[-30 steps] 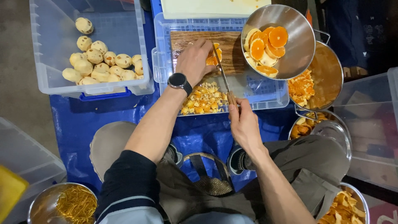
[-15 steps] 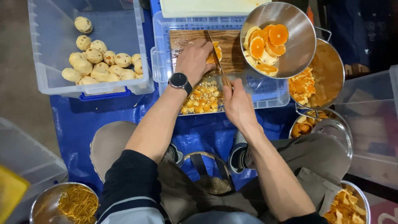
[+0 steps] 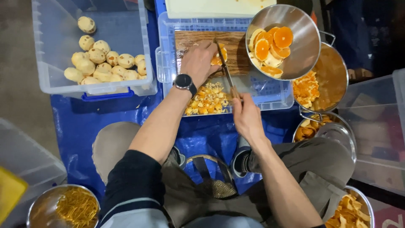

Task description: The person is slicing oranges and other citrus fruits on a wooden cutting board using a knife, then transferring the slices into a metal bowl.

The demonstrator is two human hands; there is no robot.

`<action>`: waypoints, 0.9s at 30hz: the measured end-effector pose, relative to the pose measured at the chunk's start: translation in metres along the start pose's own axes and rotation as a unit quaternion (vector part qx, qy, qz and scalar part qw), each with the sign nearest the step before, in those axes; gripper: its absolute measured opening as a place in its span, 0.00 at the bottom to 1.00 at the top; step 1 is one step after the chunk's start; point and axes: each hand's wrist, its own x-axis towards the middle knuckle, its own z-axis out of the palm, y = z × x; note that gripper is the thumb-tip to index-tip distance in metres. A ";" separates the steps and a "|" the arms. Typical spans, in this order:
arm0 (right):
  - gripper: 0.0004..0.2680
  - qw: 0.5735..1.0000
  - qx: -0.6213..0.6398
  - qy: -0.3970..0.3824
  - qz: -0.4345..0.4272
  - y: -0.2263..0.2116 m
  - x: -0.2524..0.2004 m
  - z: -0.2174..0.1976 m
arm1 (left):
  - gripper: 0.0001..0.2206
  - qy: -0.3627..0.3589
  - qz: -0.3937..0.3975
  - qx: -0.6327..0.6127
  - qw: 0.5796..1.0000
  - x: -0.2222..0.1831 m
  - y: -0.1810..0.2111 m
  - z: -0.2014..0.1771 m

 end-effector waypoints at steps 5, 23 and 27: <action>0.14 0.999 -0.042 -0.012 0.009 0.008 0.002 -0.002 | 0.20 -0.088 -0.001 -0.004 0.996 0.003 -0.013 0.006; 0.09 0.998 -0.047 -0.009 -0.043 -0.028 0.019 0.009 | 0.12 -0.043 0.011 -0.038 0.998 0.007 -0.021 -0.005; 0.07 0.999 -0.021 -0.010 -0.041 -0.023 0.005 0.004 | 0.12 -0.045 0.017 -0.053 0.997 0.006 -0.016 -0.007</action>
